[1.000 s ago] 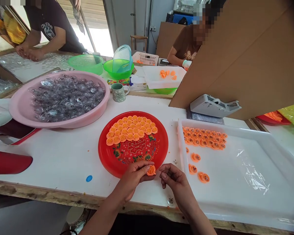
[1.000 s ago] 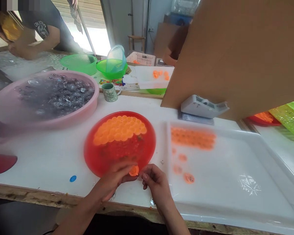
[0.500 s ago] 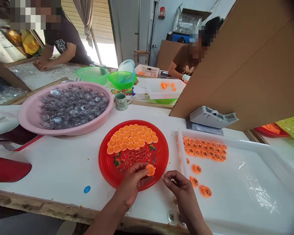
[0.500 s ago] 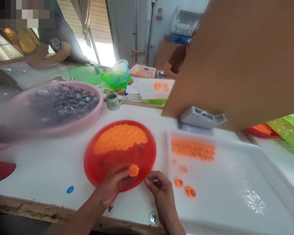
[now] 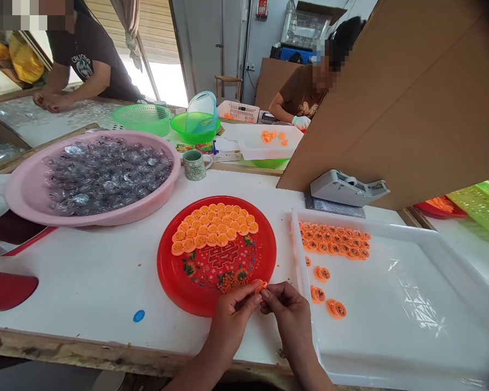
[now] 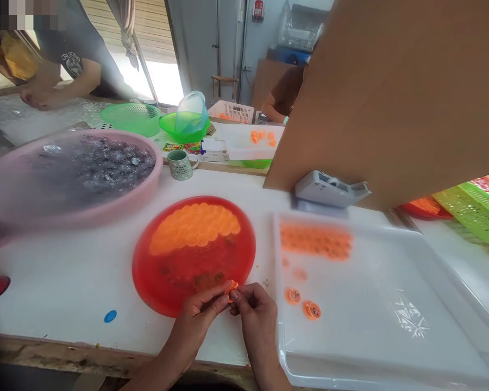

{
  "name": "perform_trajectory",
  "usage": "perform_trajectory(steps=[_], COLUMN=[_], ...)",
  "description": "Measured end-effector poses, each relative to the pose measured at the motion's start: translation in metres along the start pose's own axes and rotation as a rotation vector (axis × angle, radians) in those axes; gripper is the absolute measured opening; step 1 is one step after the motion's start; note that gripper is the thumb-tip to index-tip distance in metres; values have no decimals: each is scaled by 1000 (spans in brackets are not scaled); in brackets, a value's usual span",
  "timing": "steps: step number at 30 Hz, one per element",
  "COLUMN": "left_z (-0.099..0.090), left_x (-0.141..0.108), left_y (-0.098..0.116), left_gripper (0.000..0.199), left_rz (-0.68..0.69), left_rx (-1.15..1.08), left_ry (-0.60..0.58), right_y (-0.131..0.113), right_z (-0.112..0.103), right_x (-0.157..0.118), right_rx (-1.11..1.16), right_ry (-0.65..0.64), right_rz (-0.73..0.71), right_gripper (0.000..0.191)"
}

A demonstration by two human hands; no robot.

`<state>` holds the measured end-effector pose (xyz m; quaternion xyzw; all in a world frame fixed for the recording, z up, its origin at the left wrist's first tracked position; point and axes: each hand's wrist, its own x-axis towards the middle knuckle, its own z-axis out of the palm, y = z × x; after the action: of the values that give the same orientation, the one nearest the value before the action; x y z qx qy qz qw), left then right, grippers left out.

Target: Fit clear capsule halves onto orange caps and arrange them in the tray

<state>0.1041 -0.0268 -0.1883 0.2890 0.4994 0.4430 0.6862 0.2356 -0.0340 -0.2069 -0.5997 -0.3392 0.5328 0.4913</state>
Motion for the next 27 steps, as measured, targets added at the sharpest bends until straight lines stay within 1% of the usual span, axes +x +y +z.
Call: perform_trajectory(steps=[3,6,9,12,15,19,20,22,23,25,27], left_z=[-2,-4,-4,-4,-6,-10,-11,-11,-11,-10,-8], left_x=[0,-1,-5,-8,-9,-10,-10,-11,-12,-13,-15], left_y=[-4,-2,3,9,12,12,13,14,14,16,19], left_gripper=[30,23,25,23,21,16,15,21,25,30,28], left_rz=[50,82,95,108,115,171,184,183,175,167,171], left_rx=[34,20,1,32,96,120,118,110,111,122,136], left_ry=[27,33,-8,-40,-86,-116,-117,-112,-111,-123,-136], right_y=[-1,-5,-11,-17,-23,-30,-31,-34,-35,-37,-39], right_z=[3,7,9,8,6,3,3,3,3,3,3], right_x=[-5,-12,-18,-22,-25,-27,-27,-27,-27,-28,-30], right_rx=[-32,-69,-212,-367,-471,-525,-521,-516,-517,-526,-541], right_ry=[9,18,94,168,194,199,189,138,113,93,107], right_rz=[-41,-112,-263,-424,-531,-622,-642,-696,-726,-779,-805], right_gripper=[23,20,15,12,11,10,14,22,23,16,13])
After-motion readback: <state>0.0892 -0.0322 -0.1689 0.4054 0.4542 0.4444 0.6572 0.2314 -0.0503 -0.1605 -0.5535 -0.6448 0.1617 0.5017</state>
